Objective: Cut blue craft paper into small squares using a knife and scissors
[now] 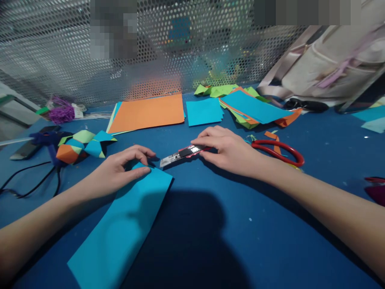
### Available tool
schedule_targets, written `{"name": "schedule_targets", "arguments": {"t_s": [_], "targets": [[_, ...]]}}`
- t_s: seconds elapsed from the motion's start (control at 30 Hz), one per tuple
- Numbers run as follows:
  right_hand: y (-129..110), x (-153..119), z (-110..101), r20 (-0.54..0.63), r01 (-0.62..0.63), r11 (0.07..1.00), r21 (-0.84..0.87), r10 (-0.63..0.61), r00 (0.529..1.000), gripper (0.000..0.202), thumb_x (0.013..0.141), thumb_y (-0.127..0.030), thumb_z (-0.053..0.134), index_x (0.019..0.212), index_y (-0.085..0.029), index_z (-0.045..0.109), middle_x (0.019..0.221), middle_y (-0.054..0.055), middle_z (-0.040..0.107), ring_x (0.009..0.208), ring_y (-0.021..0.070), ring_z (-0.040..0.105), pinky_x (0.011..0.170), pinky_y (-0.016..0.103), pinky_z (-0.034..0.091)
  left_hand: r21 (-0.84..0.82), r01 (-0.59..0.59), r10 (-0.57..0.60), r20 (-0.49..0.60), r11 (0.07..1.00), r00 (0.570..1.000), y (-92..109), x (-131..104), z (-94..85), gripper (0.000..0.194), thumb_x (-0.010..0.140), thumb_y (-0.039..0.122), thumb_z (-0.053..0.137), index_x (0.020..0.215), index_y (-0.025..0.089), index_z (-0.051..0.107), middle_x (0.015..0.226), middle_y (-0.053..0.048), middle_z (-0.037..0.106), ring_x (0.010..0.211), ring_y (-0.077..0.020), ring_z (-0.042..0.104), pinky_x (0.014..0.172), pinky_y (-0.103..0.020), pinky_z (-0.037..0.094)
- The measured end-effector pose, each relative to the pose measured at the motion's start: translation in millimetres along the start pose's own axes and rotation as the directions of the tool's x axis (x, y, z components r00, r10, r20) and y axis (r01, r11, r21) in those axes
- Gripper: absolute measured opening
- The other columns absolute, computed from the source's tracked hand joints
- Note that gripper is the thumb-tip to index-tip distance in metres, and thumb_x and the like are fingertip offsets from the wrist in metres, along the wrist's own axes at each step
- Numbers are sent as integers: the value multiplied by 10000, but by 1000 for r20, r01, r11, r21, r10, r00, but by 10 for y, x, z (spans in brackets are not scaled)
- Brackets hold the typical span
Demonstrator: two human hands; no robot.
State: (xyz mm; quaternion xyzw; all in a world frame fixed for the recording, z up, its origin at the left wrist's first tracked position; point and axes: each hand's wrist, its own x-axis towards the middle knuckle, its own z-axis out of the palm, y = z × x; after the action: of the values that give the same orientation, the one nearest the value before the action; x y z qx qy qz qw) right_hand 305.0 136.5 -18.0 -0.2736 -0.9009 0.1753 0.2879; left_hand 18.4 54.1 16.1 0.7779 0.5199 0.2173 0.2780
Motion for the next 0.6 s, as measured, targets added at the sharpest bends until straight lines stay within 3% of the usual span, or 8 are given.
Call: {"name": "schedule_targets", "arguments": {"t_s": [0.1, 0.33, 0.53, 0.6], "targets": [[6, -9, 3, 9, 13, 1000, 27, -13, 1000, 297, 892, -315, 538, 1124, -239, 707, 1034, 87, 684, 955, 231, 612, 835, 395, 486, 21, -30, 31, -23, 999, 999, 18, -5, 15, 156, 874, 351, 573, 830, 201, 579, 1096, -71, 653, 1042, -214, 613, 956, -402, 471], [96, -17, -75, 197, 90, 996, 22, -93, 976, 289, 929, -324, 508, 1115, -248, 716, 1051, 78, 683, 962, 230, 584, 855, 407, 431, 67, -70, 72, -22, 995, 997, 17, 9, 46, 165, 891, 344, 560, 827, 194, 585, 1058, -65, 665, 998, -204, 630, 912, -376, 496], [217, -29, -117, 261, 78, 996, 46, -88, 961, 325, 943, -358, 487, 1166, -247, 698, 1099, 77, 673, 999, 226, 580, 878, 401, 425, 241, -77, 109, -124, 967, 986, 6, -97, 133, 302, 935, 355, 520, 1173, 177, 574, 1385, -139, 535, 1309, -267, 489, 1078, -440, 415], [260, -41, -122, 274, 80, 995, 63, -95, 957, 332, 943, -373, 490, 1172, -247, 696, 1110, 82, 673, 1007, 225, 583, 891, 402, 427, 319, -117, 156, -98, 941, 983, 49, -231, 177, 322, 962, 370, 485, 1209, 180, 568, 1436, -133, 499, 1354, -266, 448, 1108, -443, 394]]}}
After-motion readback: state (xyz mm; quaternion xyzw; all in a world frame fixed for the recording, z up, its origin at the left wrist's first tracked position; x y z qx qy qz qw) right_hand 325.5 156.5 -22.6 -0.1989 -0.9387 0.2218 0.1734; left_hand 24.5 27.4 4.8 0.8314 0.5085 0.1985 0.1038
